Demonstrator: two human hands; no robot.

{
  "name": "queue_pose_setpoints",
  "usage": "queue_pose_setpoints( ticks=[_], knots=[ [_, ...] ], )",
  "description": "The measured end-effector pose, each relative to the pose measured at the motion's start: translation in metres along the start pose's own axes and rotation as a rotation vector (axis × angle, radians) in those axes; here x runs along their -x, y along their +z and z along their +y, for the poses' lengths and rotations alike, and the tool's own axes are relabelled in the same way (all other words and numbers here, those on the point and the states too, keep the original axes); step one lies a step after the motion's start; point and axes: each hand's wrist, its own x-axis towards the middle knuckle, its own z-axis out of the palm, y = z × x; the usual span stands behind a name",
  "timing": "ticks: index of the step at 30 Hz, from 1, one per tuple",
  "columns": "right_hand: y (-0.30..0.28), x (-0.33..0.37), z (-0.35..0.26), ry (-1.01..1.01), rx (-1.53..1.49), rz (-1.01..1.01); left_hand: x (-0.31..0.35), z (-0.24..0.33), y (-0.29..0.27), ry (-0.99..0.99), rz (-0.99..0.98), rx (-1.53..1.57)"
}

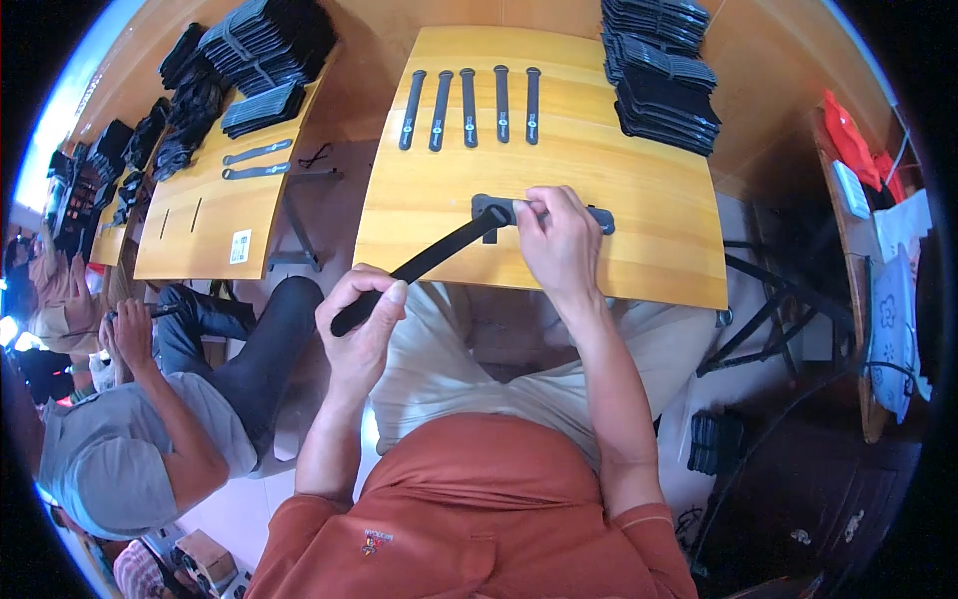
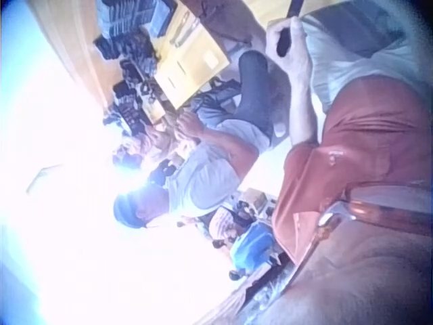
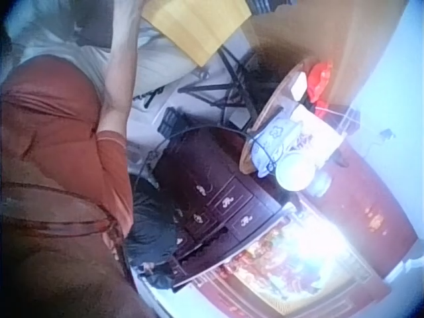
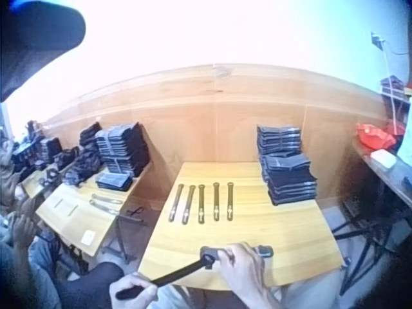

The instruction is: Inspecting, aligning, and stacking black textile straps at a manufacturing workbench.

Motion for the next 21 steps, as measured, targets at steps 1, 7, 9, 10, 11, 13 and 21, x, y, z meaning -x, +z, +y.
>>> queue_pose_setpoints(
  ticks=[1,7,9,10,11,13,21],
  knots=[
    [-0.006,0.008,-0.013,0.001,-0.005,-0.009,0.0,0.001,0.003,0.014,-0.009,-0.037],
    [-0.026,0.034,-0.053,-0.61,0.071,-0.037,0.002,0.011,0.031,0.306,-0.309,-0.279],
    [-0.033,0.035,-0.053,-0.515,-0.1,0.076,0.01,0.006,0.041,0.316,-0.279,-0.099],
    [-0.035,0.036,-0.052,-0.458,-0.201,0.101,0.004,-0.002,0.04,0.473,-0.29,-0.194],
    [-0.04,0.038,-0.053,-0.459,-0.205,0.102,0.006,-0.006,0.046,0.387,-0.198,-0.195],
    [-0.053,0.047,-0.058,-0.276,-0.51,-0.001,-0.001,0.004,0.049,0.235,-0.217,-0.236],
    [-0.072,0.07,-0.044,0.26,-1.006,-0.13,-0.007,-0.01,0.049,-0.021,-0.52,-0.167]
  ],
)
